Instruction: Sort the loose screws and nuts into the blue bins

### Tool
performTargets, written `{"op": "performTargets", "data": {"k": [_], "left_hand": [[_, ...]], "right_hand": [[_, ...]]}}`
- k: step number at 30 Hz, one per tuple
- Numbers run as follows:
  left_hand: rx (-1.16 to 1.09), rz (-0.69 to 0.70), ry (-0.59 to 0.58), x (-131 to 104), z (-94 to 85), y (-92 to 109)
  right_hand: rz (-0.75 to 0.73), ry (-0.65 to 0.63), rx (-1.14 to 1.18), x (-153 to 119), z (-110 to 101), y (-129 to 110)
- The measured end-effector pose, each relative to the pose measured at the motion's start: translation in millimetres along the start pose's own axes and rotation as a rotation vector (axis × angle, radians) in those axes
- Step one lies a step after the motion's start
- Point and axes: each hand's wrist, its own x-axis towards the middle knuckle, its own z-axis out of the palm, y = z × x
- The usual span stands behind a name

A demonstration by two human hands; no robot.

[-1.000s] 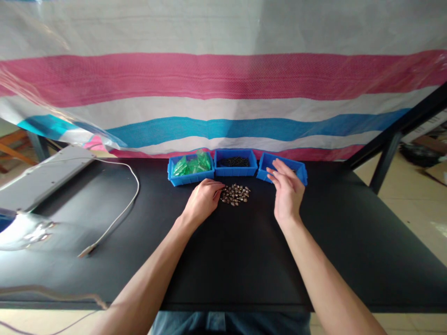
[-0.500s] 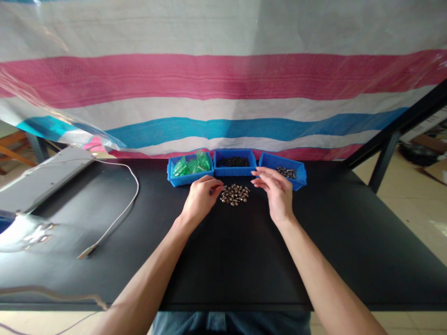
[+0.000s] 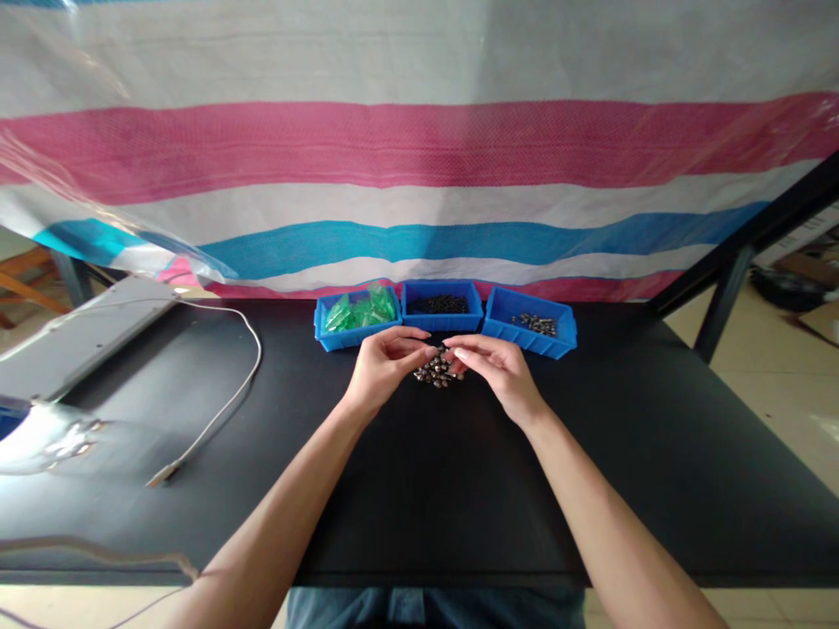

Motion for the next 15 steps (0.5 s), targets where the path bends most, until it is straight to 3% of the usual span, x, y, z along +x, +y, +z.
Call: {"op": "performTargets", "data": {"k": [15], "left_hand": [[-0.077,-0.033,-0.046,-2.3,5.3,3.7]], "right_hand": [[0.060,-0.014,0.132,0.9,2.9,8.9]]}}
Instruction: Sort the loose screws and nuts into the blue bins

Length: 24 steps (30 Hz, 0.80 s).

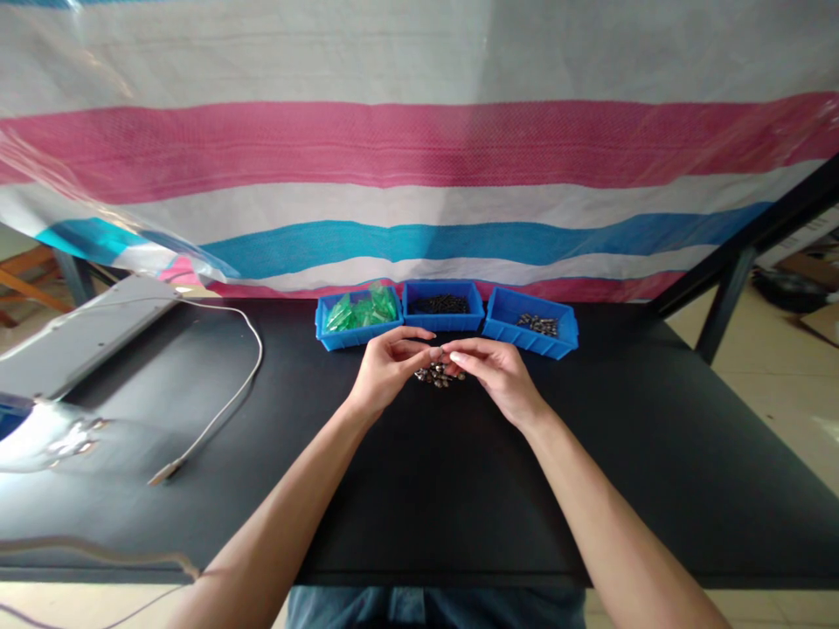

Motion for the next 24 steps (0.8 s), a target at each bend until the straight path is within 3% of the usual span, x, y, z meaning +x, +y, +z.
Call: {"op": "performTargets", "data": {"k": [24], "left_hand": [[0.084,0.075,-0.110,-2.7,0.7,-2.3]], "right_hand": [[0.038,-0.011,0.032,1.5,0.8,-1.4]]}}
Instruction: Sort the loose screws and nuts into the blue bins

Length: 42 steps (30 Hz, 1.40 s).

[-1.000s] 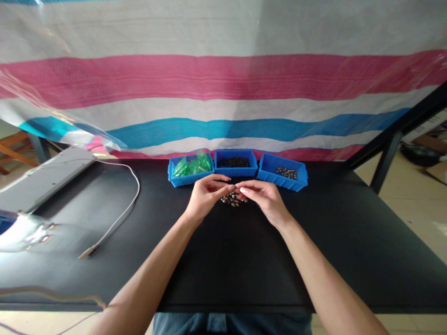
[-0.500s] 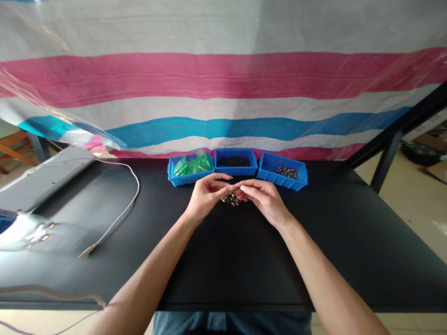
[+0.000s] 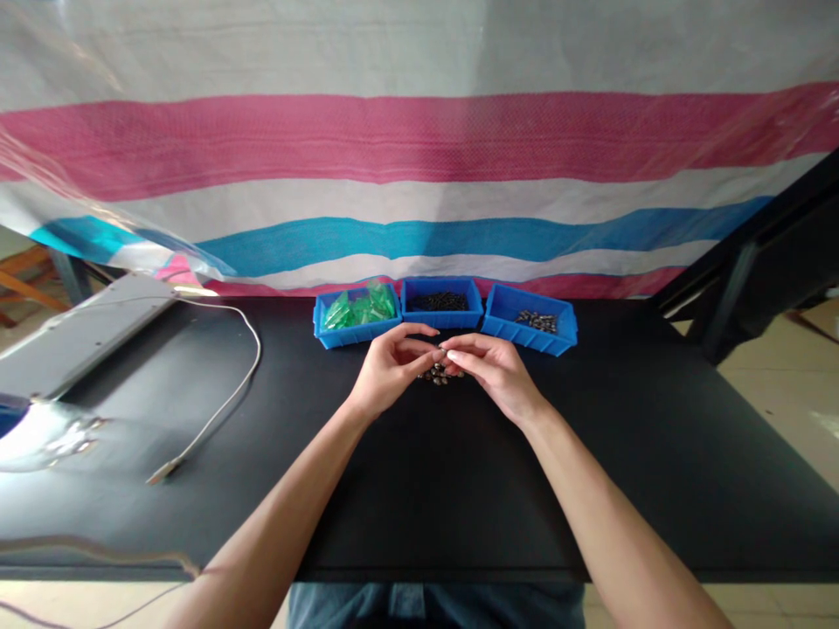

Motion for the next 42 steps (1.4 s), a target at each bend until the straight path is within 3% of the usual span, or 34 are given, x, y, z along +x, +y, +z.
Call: {"op": "performTargets", "data": {"k": [4,7,9,11,15,18,23,32,38,42], "left_hand": [[0.098,0.036,-0.038,-0.6,-2.2,1.8],[0.424,0.187,0.019,1.3,-7.8,-1.1],[0.712,0.323,0.036,3.5,-12.9,-6.2],[0.890,0.426,-0.047,5.9,-18.0,-13.4],[1.101,0.446,-0.148,9.5,-24.8,-27.6],[1.150,0.462,-0.150,10.7,-27.6,-32.6],[1.111,0.442,-0.096,9.9,-29.7,-29.1],[0.879,0.359,-0.013,9.3,-27.0,-29.0],[0.682,0.280,0.109,10.8,-21.8,-25.7],[0.446,0.108,0.196,8.5,-16.1,-15.4]], "right_hand": [[-0.006,0.041,0.003,0.8,-0.9,2.9],[-0.030,0.111,0.003,1.7,-1.5,3.8],[-0.099,0.224,-0.002,3.0,-2.8,3.5],[-0.211,0.394,0.004,5.0,-5.4,3.0],[-0.390,0.716,0.036,10.1,-13.2,3.5],[-0.415,0.799,0.024,13.2,-16.8,4.9],[-0.338,0.716,-0.005,12.9,-15.3,4.5],[-0.142,0.323,-0.144,4.9,-3.8,3.4],[-0.126,0.298,-0.154,5.3,-3.0,4.3],[-0.125,0.269,-0.185,4.1,-3.1,2.3]]}}
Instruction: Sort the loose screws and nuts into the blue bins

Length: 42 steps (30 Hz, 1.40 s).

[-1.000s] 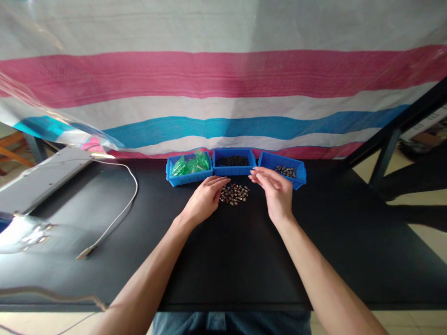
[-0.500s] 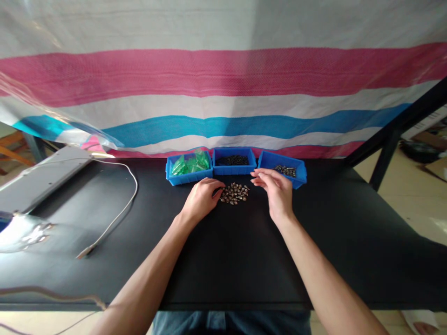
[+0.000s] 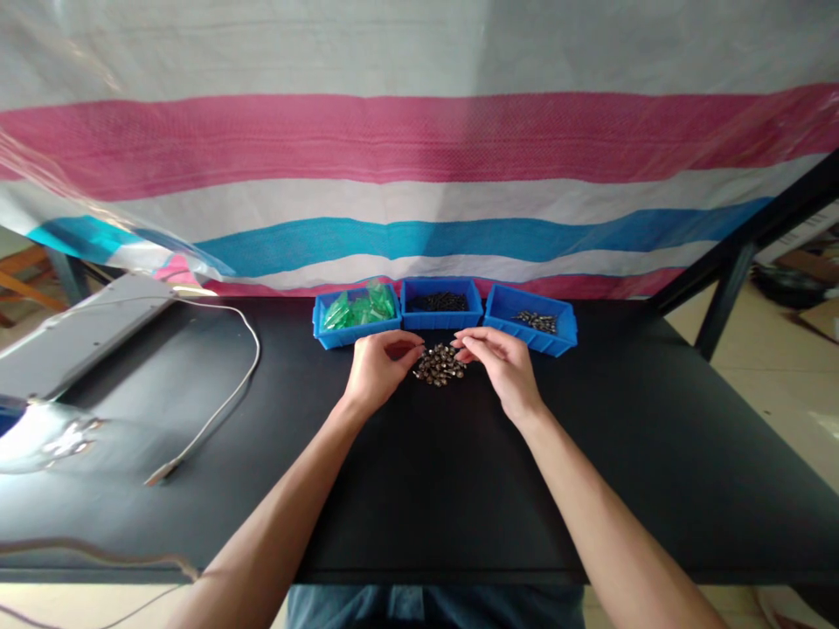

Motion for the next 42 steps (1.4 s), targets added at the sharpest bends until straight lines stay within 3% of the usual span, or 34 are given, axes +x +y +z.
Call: {"op": "performTargets", "data": {"k": [7,15,20,25,31,34,39,42], "left_hand": [[-0.404,-0.164,-0.087,-3.9,4.7,11.6],[-0.474,-0.184,-0.144,-7.7,8.6,17.3],[-0.341,-0.085,-0.096,-5.1,6.0,13.6],[0.116,0.067,-0.019,-4.5,0.4,12.7],[0.306,0.197,-0.045,-7.1,0.5,14.4],[0.416,0.319,-0.120,-7.9,0.8,6.6],[0.551,0.370,-0.210,-7.6,-1.0,-7.1],[0.576,0.349,-0.226,-6.3,-2.6,-9.8]], "right_hand": [[0.016,-0.210,-0.010,-5.2,1.6,-3.9],[0.071,-0.276,0.114,-6.4,3.5,-2.6],[0.139,-0.211,0.220,-4.6,3.1,-3.7],[0.179,-0.172,0.302,-3.3,1.0,-7.4],[0.229,-0.171,0.337,-1.9,-0.6,-9.6],[0.168,-0.067,0.359,0.5,0.0,-8.4],[-0.048,0.358,0.340,6.6,-5.4,-3.3],[-0.043,0.414,0.302,8.7,-10.1,-0.3]]}}
